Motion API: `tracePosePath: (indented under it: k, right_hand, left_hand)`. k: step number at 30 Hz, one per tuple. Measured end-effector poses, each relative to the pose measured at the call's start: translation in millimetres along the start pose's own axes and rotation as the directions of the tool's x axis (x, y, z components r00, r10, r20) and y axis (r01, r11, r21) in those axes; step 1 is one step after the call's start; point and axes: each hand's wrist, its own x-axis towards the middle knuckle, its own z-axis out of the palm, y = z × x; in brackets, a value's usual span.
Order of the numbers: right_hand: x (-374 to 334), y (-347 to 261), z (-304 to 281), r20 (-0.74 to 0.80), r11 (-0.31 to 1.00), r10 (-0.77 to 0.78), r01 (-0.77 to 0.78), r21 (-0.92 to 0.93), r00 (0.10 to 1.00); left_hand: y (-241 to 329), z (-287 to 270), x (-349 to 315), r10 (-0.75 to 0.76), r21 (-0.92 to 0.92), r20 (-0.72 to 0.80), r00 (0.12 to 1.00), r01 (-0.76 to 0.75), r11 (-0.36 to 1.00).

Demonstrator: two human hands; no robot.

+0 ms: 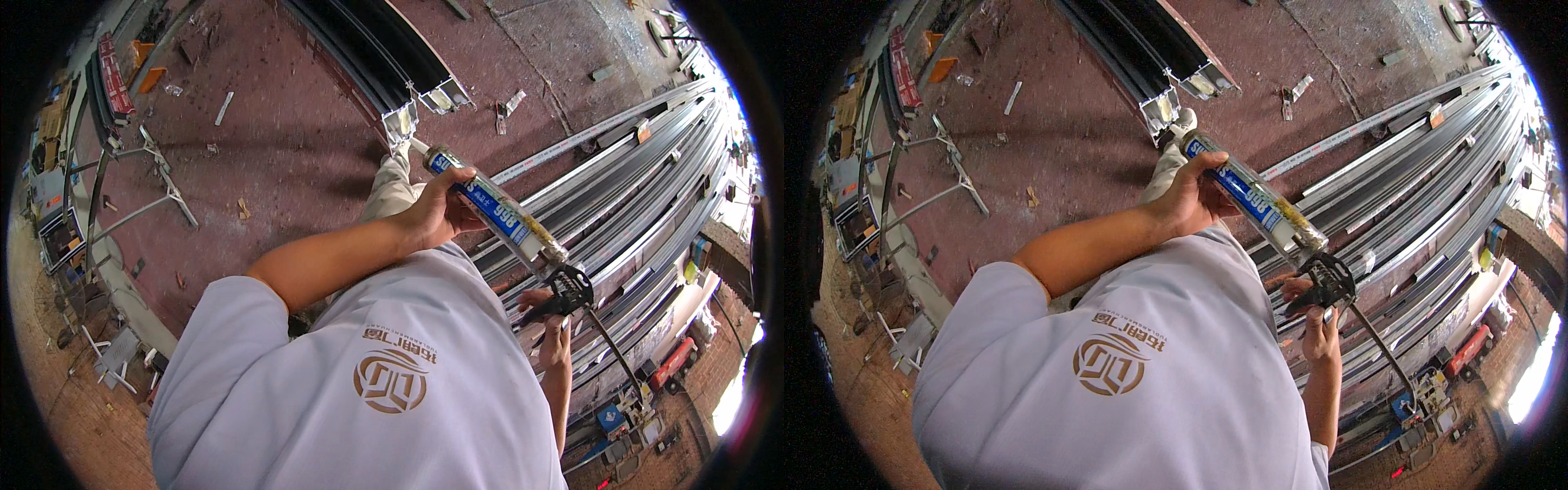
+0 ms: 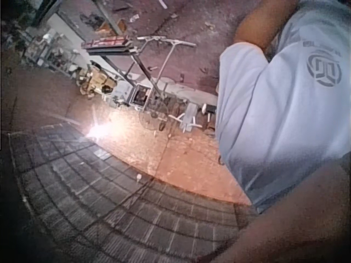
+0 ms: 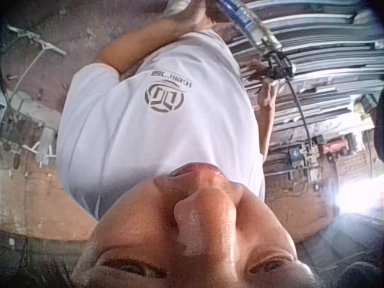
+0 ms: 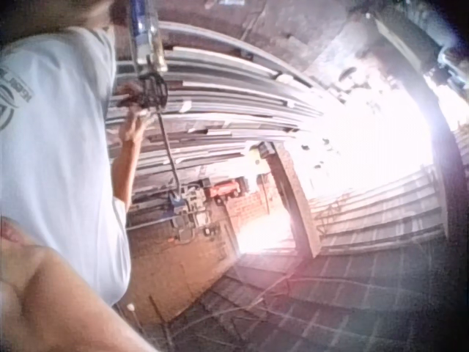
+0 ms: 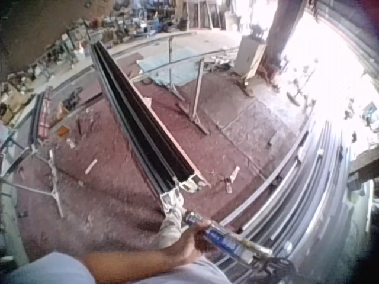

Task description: The person applies sealant to the edge of a long metal profile using a caulking gun. They move around the workshop to reach different sections of the profile and later sit on a small stool to continue the application.

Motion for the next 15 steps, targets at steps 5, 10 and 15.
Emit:
tracePosePath:
  k: [5, 10, 15]
  right_hand:
    - [10.1, 3.8, 8.4, -0.123, 0.978, -0.098, 0.118, 0.169, 0.988]
    - [21.7, 14.7, 10.9, -0.171, 0.961, -0.216, 0.239, 0.135, 0.961]
    - [30.2, 28.3, 23.4, -0.297, 0.938, -0.318, 0.344, 0.04, 0.9]
  left_hand:
    - [12.7, 18.5, 18.2, 0.057, 0.028, 0.096, 0.994, -0.06, 0.998]
    - [27.0, 36.7, 31.2, 0.051, 0.145, 0.074, 0.996, -0.062, 0.988]
    - [32.2, 48.2, 40.6, 0.159, 0.266, 0.046, 0.986, -0.165, 0.95]
